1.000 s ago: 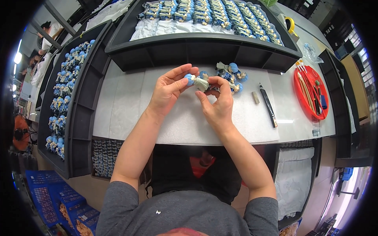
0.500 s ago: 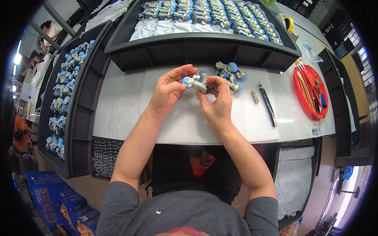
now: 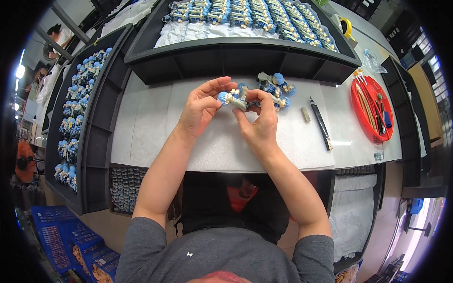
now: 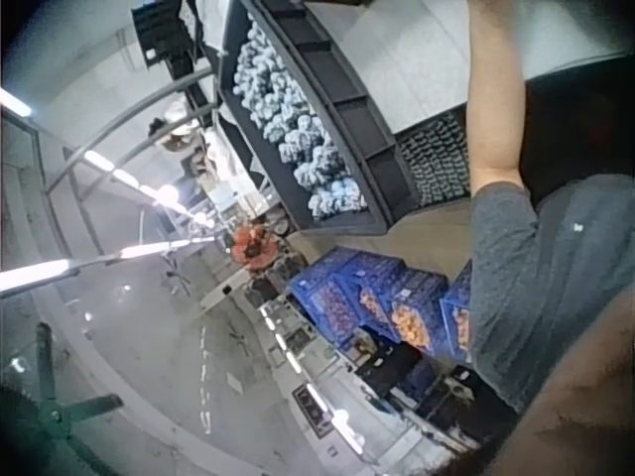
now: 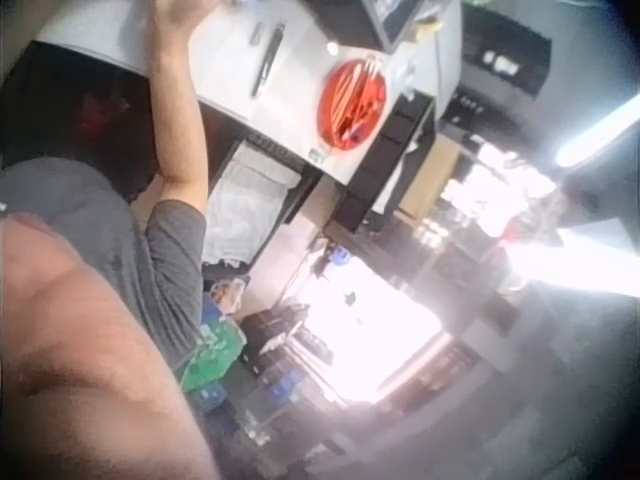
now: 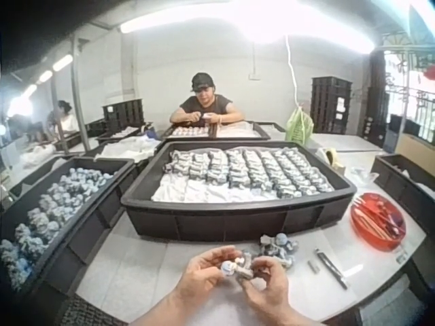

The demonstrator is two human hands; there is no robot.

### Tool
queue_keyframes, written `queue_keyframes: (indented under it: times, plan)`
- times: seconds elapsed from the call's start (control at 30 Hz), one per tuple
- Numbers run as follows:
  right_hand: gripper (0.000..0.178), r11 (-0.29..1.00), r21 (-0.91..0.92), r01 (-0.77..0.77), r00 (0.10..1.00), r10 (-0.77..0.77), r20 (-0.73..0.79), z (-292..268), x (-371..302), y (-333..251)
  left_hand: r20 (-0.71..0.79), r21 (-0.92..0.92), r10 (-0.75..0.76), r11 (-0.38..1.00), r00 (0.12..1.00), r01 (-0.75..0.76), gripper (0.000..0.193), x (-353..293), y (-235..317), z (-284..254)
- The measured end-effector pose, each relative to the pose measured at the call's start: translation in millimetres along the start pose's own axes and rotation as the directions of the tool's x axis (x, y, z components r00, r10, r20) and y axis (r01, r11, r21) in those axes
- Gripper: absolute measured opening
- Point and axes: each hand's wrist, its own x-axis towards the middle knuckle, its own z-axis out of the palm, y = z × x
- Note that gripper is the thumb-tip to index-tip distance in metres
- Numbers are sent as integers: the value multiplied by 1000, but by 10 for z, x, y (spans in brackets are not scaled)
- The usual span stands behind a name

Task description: The person assembles small plastic toy figures by hand, attaching plastic hair pieces and heads to the toy figure bodies.

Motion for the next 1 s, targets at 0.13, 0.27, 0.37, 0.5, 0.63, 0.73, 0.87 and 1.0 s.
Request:
queue_keyframes:
  times: [0.13, 0.27, 0.37, 0.5, 0.63, 0.73, 0.87, 1.0]
  plan:
    - [44, 1000, -12, 4, 1000, -4, -2, 1, -3, -16, 6, 8, 9, 1000, 1000, -9, 56, -1, 3, 12]
    - [42, 999, -42, 14, 1000, -13, 7, -1, -10, 8, 29, 26, 6, 1000, 1000, -6, 58, 3, 3, 5]
    - [41, 998, -59, 22, 1000, -21, 12, -1, -13, 31, 40, 47, 23, 999, 999, -25, 58, 2, -3, 3]
    - [40, 998, -58, 22, 1000, -21, 13, -13, -4, 29, 36, 57, 19, 998, 999, -21, 58, 11, -6, 16]
    - [40, 998, -59, 16, 1000, -15, 11, -27, -2, 46, 52, 62, 28, 998, 998, -31, 59, 26, -24, 18]
    - [40, 997, -77, 23, 1000, -22, 19, -28, -5, 33, 48, 52, 27, 998, 998, -30, 58, 13, -17, 25]
    - [39, 997, -66, 30, 999, -28, 24, 22, -26, 14, 64, -29, 39, 999, 997, -37, 49, -19, -14, -46]
    - [39, 997, -79, 25, 999, -24, 23, 50, -42, -16, -73, 45, -62, 997, 995, 66, 41, -46, 7, -57]
